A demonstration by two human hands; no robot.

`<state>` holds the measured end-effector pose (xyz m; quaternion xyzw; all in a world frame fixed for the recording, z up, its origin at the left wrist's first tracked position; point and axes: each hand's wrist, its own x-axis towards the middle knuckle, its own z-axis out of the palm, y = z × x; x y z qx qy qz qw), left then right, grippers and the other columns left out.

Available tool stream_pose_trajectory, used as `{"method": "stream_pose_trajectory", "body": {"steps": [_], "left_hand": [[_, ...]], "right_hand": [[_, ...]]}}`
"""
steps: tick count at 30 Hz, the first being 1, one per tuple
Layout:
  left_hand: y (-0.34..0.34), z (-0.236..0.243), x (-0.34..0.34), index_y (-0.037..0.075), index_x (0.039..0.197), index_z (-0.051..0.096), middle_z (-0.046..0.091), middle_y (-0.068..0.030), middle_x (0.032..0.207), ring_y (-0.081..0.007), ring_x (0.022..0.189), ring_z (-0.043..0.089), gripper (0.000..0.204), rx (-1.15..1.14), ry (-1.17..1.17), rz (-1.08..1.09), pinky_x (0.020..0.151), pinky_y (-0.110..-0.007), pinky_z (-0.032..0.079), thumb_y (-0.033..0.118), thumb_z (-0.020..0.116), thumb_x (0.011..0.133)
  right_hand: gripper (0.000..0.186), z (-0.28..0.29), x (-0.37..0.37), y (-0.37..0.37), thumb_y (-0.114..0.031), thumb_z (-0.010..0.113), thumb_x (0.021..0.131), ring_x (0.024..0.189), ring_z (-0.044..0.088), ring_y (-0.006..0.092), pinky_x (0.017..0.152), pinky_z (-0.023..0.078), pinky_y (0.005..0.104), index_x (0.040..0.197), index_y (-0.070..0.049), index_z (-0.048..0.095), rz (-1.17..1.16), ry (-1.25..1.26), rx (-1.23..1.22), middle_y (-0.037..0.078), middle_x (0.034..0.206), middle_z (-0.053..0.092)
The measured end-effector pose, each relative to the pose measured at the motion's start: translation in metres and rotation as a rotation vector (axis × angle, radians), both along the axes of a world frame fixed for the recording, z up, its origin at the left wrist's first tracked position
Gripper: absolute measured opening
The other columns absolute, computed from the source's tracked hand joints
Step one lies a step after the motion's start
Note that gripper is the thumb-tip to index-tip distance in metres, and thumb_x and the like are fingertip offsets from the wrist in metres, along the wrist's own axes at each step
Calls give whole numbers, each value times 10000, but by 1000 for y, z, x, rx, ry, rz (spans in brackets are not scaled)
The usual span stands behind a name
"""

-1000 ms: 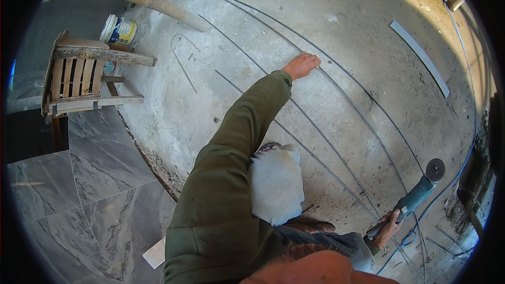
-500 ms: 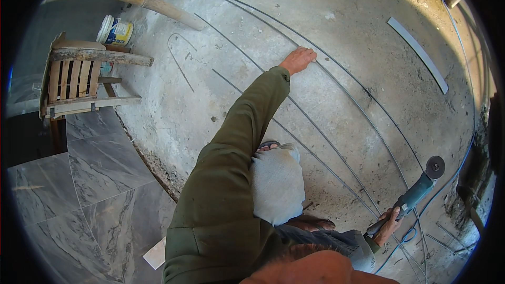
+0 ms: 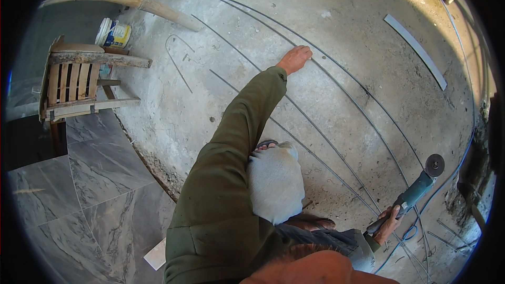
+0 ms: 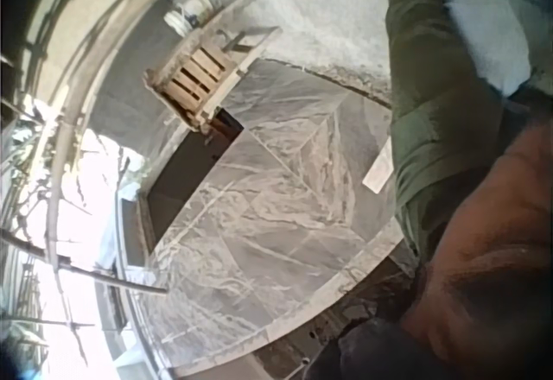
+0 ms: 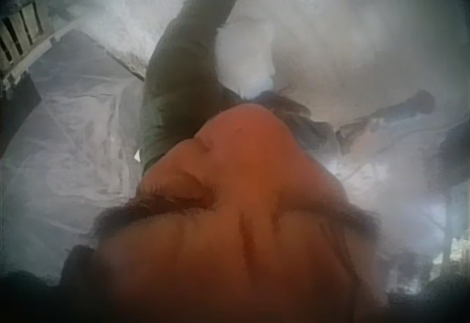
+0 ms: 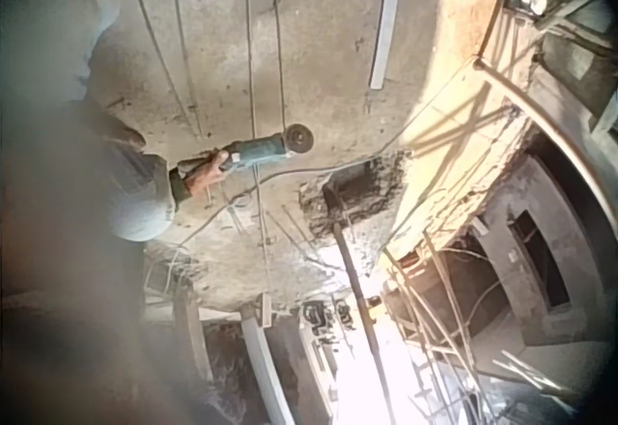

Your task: The person cuts metal rods on a concrete floor using an angle grinder, holding the rod in place with one hand while operating the tool with the other.

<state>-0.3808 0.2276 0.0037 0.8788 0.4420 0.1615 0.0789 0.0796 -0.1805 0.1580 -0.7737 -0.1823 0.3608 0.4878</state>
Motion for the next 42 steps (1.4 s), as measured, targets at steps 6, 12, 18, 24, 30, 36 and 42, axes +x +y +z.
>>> {"method": "stream_pose_trajectory", "body": {"steps": [6,12,18,24,30,36,42], "left_hand": [[-6,0,0,2,884,607,594,-137,938,-331,962,586,73,-5,-31,7,839,-421,474,23,551,843],[-4,-1,18,9,893,609,597,-143,945,-339,975,580,75,-3,-41,0,839,-428,476,28,549,852],[1,17,21,23,1060,607,581,-150,1077,-333,1063,547,295,-26,44,-107,919,-450,438,146,655,795],[13,72,136,43,1160,595,571,-154,1147,-338,1119,530,378,-2,179,-561,963,-449,427,247,652,846],[-24,79,289,46,1188,602,576,-162,1140,-353,1096,551,342,-264,316,-784,943,-442,448,234,601,902],[-80,37,367,68,1191,612,587,-154,1119,-357,1089,559,333,-319,188,-665,924,-446,463,247,592,911],[-102,11,379,85,1134,641,598,-139,1103,-345,1055,565,282,-276,100,-508,906,-441,466,198,627,876]], "right_hand": [[456,-2,-1,0,-482,709,864,475,476,74,415,373,220,913,-74,512,4,1,22,-3,616,481],[458,1,4,-10,-466,707,870,494,487,84,432,387,228,959,-61,510,-17,0,14,8,646,501],[433,-8,8,-3,-394,705,879,490,510,109,443,411,247,1026,-35,511,2,47,39,32,691,534],[461,3,16,-11,-396,729,856,487,505,99,437,418,237,1045,-31,520,-100,45,83,20,677,535],[475,9,26,-29,-393,767,813,480,507,90,447,427,236,1026,-40,532,-206,57,83,11,658,538],[501,11,43,-65,-380,807,780,492,509,77,448,433,232,1045,-40,550,-308,43,61,-2,694,548],[509,-2,55,-111,-399,782,797,470,513,88,442,430,232,1058,-37,538,-394,15,44,11,666,538]]}}
